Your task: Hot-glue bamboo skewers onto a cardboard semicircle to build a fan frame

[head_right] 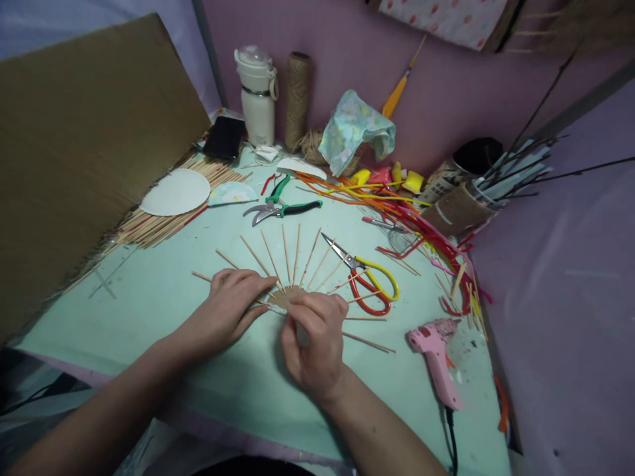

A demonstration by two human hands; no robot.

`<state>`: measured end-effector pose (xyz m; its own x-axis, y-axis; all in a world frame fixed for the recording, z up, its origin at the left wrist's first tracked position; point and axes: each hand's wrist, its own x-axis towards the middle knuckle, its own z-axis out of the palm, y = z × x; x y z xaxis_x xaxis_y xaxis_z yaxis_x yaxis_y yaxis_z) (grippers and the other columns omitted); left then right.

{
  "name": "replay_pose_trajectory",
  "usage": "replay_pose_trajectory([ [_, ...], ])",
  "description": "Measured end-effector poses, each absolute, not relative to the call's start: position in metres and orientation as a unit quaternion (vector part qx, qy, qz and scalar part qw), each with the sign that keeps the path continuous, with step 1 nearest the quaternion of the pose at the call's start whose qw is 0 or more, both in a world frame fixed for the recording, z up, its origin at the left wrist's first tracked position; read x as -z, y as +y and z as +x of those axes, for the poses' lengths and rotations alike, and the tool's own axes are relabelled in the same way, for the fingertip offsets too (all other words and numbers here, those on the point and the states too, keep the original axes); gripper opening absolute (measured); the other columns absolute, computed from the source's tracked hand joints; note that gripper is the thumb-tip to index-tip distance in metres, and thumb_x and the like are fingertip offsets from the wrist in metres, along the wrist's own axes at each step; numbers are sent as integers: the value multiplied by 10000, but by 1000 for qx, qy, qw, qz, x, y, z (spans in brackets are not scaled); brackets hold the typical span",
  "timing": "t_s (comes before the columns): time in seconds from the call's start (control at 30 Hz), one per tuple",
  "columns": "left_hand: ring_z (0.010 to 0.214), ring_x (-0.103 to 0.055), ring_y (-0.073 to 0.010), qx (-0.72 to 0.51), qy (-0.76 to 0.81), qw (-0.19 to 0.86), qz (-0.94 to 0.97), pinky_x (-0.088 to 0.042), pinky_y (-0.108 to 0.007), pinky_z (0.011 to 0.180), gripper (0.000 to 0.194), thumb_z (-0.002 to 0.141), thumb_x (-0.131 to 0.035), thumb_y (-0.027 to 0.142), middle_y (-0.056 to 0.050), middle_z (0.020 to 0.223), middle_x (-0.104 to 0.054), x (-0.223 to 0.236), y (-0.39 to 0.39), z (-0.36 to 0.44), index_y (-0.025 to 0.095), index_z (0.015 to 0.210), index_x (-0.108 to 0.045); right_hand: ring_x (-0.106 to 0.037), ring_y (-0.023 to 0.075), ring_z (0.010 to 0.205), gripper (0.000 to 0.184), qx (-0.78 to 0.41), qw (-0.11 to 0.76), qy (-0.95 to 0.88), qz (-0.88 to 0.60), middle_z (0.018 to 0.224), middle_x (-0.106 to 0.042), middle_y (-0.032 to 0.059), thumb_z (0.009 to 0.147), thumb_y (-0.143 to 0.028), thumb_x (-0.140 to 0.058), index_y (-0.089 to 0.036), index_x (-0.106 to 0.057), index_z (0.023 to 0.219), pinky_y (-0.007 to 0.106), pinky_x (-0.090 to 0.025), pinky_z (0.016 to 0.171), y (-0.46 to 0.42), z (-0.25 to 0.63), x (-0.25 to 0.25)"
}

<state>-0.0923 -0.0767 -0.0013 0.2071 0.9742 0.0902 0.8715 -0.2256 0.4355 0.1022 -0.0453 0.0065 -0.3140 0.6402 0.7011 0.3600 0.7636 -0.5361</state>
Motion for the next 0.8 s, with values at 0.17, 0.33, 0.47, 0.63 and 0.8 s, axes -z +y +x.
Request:
replay_pose_trajectory([
  [0.17, 1196, -536, -241, -185, 592, 147, 771, -265, -438, 1038, 315, 995, -519, 237, -83, 1244, -660, 1, -77, -93, 207, 1309, -521, -600, 182, 792, 413, -166, 566, -748, -306, 861, -613, -3, 818, 5, -631, -277, -551, 1109, 394, -457, 785, -43, 105, -5],
  [0.33, 1226, -527, -248, -209, 576, 129, 780, -257, -436, 1031, 325, 987, -537, 275, -93, 1285, -655, 0, -80, -95, 197, 1302, -522, -603, 178, 727, 221, -197, 537, -743, -346, 779, -620, -19, 893, -103, -643, -266, -562, 1019, 414, -450, 797, -40, 114, -13],
  [0.47, 1125, -581, -224, -252, 606, 77, 751, -292, -421, 986, 230, 1015, -466, 242, -74, 1144, -707, -8, -82, -95, 197, 1201, -594, -581, 176, 659, 68, -137, 511, -758, -381, 720, -621, -11, 962, -235, -576, -249, -605, 1022, 431, -466, 814, -43, 147, -25],
  [0.63, 1034, -576, -233, -219, 643, 35, 733, -312, -428, 924, 197, 990, -496, 181, -53, 1047, -705, -34, -66, -96, 225, 1020, -685, -659, 224, 774, 263, -82, 292, -758, -577, 875, -715, 78, 958, -448, -524, -222, -656, 992, 353, -484, 724, -38, 214, -37],
  [0.8, 986, -541, -249, -139, 603, 81, 781, -326, -416, 853, 231, 928, -516, 97, -68, 1014, -669, -38, -31, -104, 203, 861, -710, -658, 321, 762, 556, -81, 94, -752, -648, 832, -702, 148, 853, -699, -416, -199, -656, 896, 432, -497, 705, -32, 280, -23],
])
